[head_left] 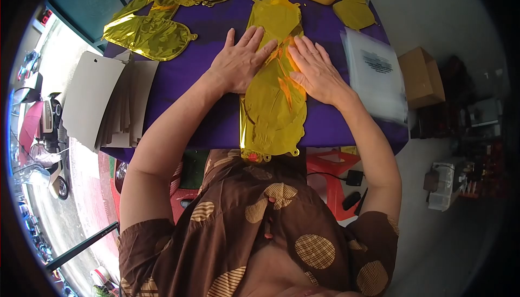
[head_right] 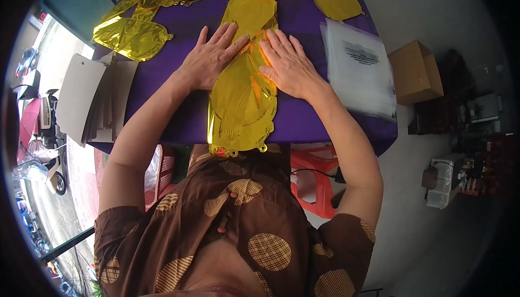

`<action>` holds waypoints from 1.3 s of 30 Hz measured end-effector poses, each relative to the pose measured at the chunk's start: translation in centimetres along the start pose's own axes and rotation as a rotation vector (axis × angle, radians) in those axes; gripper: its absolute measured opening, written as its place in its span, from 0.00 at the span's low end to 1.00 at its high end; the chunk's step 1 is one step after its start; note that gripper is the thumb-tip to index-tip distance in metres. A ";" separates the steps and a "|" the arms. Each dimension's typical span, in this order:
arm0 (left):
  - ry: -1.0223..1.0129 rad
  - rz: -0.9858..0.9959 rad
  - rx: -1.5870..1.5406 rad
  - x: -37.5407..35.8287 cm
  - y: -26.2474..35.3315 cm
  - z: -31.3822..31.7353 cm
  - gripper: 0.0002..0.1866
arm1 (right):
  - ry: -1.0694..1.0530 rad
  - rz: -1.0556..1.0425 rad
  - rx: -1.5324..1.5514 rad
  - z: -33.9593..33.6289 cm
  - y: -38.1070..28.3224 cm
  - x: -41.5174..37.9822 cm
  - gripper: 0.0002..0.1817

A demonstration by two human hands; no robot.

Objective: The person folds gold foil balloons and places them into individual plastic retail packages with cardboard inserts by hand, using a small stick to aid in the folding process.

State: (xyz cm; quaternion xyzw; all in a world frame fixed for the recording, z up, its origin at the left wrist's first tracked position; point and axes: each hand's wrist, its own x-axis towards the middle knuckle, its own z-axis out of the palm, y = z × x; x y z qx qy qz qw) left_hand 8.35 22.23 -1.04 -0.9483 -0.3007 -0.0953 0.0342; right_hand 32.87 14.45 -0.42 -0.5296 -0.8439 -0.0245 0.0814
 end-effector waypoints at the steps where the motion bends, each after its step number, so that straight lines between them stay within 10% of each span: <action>1: 0.004 0.006 0.003 0.0 0.0 0.1 0.56 | -0.005 0.010 -0.004 0.0 -0.1 0.0 0.36; 39: 0.084 0.033 -0.093 -0.3 -0.1 0.2 0.71 | -0.093 0.043 -0.036 -1.2 -2.2 0.5 0.54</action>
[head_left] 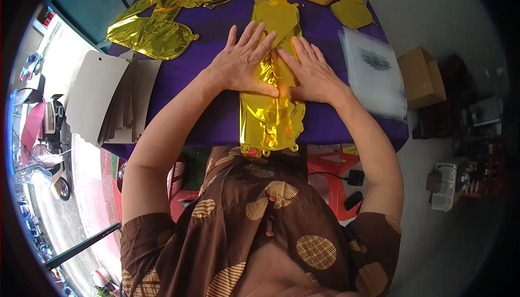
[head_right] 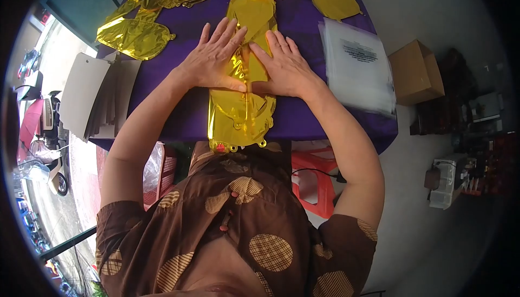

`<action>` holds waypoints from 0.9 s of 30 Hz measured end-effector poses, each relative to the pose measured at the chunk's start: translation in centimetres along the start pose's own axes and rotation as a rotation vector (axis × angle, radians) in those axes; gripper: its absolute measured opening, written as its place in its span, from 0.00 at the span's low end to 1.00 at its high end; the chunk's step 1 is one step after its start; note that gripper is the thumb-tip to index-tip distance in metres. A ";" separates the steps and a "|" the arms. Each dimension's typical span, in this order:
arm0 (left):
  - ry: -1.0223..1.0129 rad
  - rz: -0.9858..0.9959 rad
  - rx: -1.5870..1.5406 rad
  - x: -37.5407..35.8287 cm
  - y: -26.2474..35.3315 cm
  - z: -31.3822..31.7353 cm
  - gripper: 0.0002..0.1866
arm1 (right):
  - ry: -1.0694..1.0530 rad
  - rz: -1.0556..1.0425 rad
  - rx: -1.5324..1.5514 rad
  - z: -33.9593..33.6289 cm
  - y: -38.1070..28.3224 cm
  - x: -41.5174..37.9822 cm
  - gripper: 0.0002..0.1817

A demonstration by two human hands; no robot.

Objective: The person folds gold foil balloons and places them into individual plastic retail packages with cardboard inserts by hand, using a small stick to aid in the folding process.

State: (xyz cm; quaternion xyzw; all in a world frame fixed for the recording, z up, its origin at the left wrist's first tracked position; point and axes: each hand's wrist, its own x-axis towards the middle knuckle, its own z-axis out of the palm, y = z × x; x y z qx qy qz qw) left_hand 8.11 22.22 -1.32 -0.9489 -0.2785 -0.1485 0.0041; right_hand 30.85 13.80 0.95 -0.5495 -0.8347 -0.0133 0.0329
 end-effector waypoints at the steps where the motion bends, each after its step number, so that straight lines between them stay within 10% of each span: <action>1: 0.005 0.030 -0.043 -0.1 -0.3 -0.2 0.69 | -0.026 0.030 0.011 -0.2 -0.2 0.1 0.55; 5: 0.040 0.010 -0.665 -0.4 -1.6 -2.2 0.50 | -0.071 0.049 0.024 0.1 0.1 0.1 0.58; 13: 0.180 0.174 -0.474 -1.8 1.4 -6.9 0.17 | -0.098 0.051 0.033 0.0 0.1 0.1 0.59; 27: -0.059 0.167 -0.099 -3.5 2.0 -3.4 0.33 | 0.085 -0.025 0.104 -0.4 2.8 1.1 0.41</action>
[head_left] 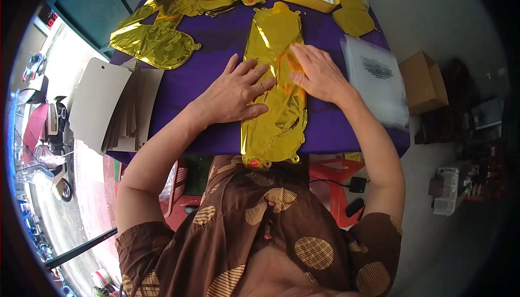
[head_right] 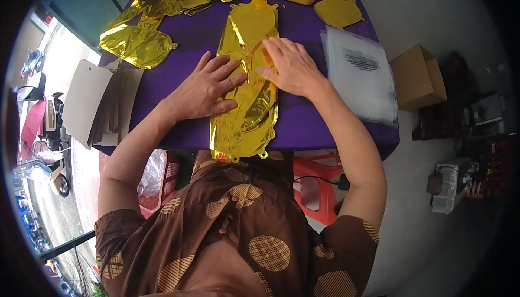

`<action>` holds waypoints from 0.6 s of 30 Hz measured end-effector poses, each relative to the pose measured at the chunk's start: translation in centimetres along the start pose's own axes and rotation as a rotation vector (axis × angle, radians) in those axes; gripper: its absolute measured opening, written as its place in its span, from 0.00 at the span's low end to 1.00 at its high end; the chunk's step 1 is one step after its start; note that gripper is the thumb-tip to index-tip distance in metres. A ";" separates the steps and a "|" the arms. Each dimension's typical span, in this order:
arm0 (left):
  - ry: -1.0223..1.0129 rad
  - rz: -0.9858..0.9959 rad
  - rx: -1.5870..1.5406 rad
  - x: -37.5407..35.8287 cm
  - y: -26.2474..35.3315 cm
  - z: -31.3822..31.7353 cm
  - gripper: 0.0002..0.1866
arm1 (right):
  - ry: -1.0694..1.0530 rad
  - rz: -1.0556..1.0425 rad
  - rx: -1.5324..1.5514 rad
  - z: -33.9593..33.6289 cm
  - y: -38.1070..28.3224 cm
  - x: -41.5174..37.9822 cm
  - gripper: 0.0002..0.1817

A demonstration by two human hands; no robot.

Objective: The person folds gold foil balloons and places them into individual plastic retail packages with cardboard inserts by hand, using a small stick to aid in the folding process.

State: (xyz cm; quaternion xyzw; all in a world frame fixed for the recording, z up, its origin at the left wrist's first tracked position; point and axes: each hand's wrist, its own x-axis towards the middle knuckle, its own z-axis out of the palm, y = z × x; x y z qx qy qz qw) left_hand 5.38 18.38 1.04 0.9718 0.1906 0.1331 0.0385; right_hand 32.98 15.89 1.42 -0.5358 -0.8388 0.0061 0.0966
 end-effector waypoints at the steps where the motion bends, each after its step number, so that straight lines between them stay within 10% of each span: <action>1: -0.009 -0.004 -0.003 0.0 0.1 -0.2 0.33 | 0.045 -0.002 0.018 0.3 0.8 0.5 0.40; 18: 0.089 0.022 0.016 -0.2 -0.3 0.5 0.33 | 0.101 0.169 -0.012 0.8 5.8 3.9 0.35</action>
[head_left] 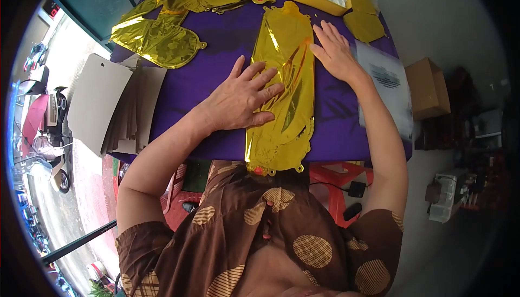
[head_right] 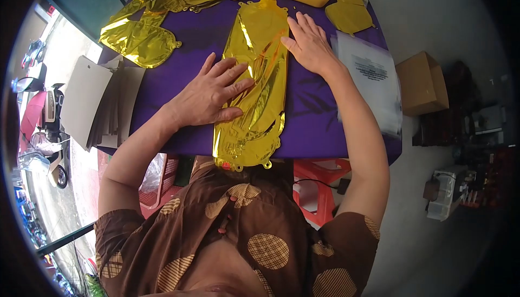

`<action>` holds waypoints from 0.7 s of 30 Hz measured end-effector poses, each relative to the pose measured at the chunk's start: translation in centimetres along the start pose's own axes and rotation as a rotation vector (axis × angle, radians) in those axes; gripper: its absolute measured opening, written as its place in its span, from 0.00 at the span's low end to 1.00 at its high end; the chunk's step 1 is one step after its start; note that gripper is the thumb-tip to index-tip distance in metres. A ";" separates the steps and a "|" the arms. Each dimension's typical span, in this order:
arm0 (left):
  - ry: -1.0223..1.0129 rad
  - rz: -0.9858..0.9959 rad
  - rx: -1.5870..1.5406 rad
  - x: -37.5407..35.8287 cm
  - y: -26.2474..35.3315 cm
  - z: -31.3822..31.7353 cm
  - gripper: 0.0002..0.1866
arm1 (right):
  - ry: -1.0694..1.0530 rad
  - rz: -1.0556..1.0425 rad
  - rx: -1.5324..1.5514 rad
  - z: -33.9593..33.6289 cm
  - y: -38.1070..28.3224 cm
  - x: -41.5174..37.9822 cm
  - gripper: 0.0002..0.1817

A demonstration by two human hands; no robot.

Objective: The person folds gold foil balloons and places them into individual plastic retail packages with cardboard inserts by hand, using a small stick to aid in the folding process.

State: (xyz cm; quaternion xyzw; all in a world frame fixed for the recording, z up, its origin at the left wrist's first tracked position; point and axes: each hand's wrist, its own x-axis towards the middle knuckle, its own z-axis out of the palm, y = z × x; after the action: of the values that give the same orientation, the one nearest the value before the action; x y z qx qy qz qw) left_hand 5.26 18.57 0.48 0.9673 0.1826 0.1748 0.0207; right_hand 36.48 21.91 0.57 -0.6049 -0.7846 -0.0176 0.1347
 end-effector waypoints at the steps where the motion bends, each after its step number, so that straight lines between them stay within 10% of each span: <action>1: -0.035 -0.010 -0.018 0.0 0.0 -0.2 0.34 | -0.014 -0.018 0.051 -1.1 -0.8 -1.0 0.34; 16: 0.180 -0.348 -0.430 -2.4 -0.8 -2.9 0.20 | -0.087 -0.146 0.201 -3.5 -8.2 -13.8 0.34; 21: -0.006 -0.416 -0.232 -5.1 1.9 -3.0 0.33 | -0.077 -0.204 0.156 -2.4 -7.9 -14.1 0.37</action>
State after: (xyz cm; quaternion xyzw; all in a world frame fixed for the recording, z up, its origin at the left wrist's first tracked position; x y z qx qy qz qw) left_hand 0.47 14.94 1.78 0.9004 0.3566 0.1838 0.1680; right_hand 32.69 6.02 0.72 -0.5099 -0.8457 0.0531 0.1486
